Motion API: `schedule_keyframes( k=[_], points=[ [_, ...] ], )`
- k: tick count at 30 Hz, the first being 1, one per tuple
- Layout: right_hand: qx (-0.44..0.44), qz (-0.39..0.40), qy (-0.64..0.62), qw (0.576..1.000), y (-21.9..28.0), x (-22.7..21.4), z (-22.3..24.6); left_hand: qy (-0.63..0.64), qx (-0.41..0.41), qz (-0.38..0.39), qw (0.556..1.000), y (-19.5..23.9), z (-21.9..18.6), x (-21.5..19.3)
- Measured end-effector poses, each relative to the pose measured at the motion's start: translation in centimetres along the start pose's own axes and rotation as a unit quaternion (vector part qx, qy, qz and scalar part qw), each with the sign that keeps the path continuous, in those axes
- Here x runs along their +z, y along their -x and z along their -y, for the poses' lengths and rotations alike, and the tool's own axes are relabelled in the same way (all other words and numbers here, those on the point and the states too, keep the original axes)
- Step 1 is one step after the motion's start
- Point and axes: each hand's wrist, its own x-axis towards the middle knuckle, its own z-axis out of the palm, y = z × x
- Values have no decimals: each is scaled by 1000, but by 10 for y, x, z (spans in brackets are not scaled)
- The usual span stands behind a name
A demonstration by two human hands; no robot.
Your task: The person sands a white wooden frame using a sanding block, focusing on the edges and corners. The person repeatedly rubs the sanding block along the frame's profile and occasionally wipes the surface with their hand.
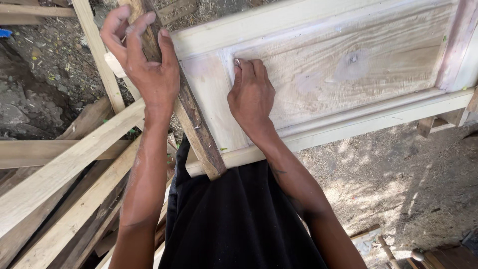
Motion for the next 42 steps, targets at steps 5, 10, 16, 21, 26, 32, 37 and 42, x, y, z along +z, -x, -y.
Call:
schedule_keyframes(
  k=[5, 10, 16, 21, 26, 32, 37, 42],
  points=[
    [36, 36, -21, 998, 5, 0, -6, 2, -2, 11, 1000, 8, 6, 0],
    [-11, -4, 29, 999, -5, 9, -4, -9, 7, 4, 1000, 1, 8, 2],
    [-47, -2, 36, 998, 11, 0, -4, -8, -17, 12, 1000, 8, 5, -3],
    [-50, -25, 24, 998, 8, 7, -5, 1, -3, 5, 1000, 9, 8, -1],
    [-66, -23, 9, 998, 9, 0, -8, -1, -5, -5, 1000, 0, 4, 1],
    [-60, -17, 9, 998, 22, 0, -12, 17, -67, -7, 998, 7, -1, 2],
    [-70, -52, 8, 996, 7, 11, -7, -2, 5, -6, 1000, -2, -2, 1],
    [-68, -32, 2, 997, 27, 1, -9, 20, -19, 1, 1000, 10, 6, 0]
  ],
)
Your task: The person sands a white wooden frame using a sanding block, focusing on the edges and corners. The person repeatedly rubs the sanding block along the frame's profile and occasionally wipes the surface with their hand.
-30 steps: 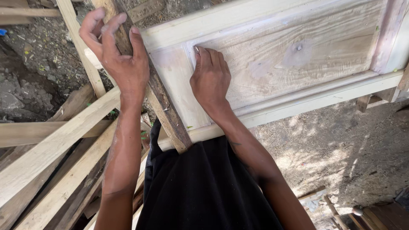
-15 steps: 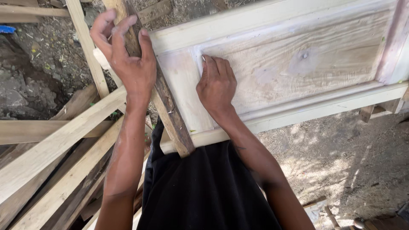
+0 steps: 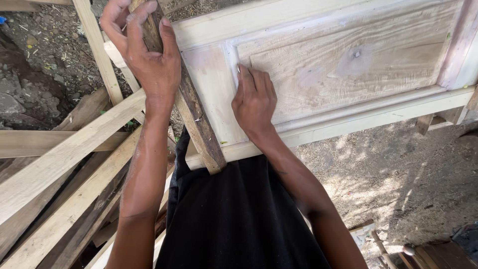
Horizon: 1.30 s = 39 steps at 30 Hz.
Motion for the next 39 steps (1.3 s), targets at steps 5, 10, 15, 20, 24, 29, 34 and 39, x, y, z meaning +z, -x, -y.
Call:
schedule_keyframes(
  k=[5, 10, 15, 20, 24, 29, 34, 39],
  points=[
    [5, -37, 10, 999, -23, 15, 3, -37, 28, -2, 999, -7, -2, 1],
    [-4, -4, 16, 1000, -2, -4, 2, -24, 14, -3, 1000, 0, -3, -1],
    [3, -33, 1, 999, -25, 11, -3, -31, 6, 4, 1000, -7, -6, 2],
    [-26, -11, -5, 1000, -6, 0, -9, -19, 2, 5, 1000, -2, -4, -1],
    [-26, -42, -18, 999, -25, 19, -14, -24, 29, 3, 999, -11, -5, 3],
    [-69, -31, 5, 997, -17, 7, -7, -22, -12, 9, 1000, -5, -9, -1],
    [-45, -18, 0, 999, -26, 16, -12, -31, -5, 16, 999, -9, -11, -2],
    [-58, -11, 11, 998, -23, 7, -15, -28, -3, 8, 1000, -12, -12, 0]
  ],
)
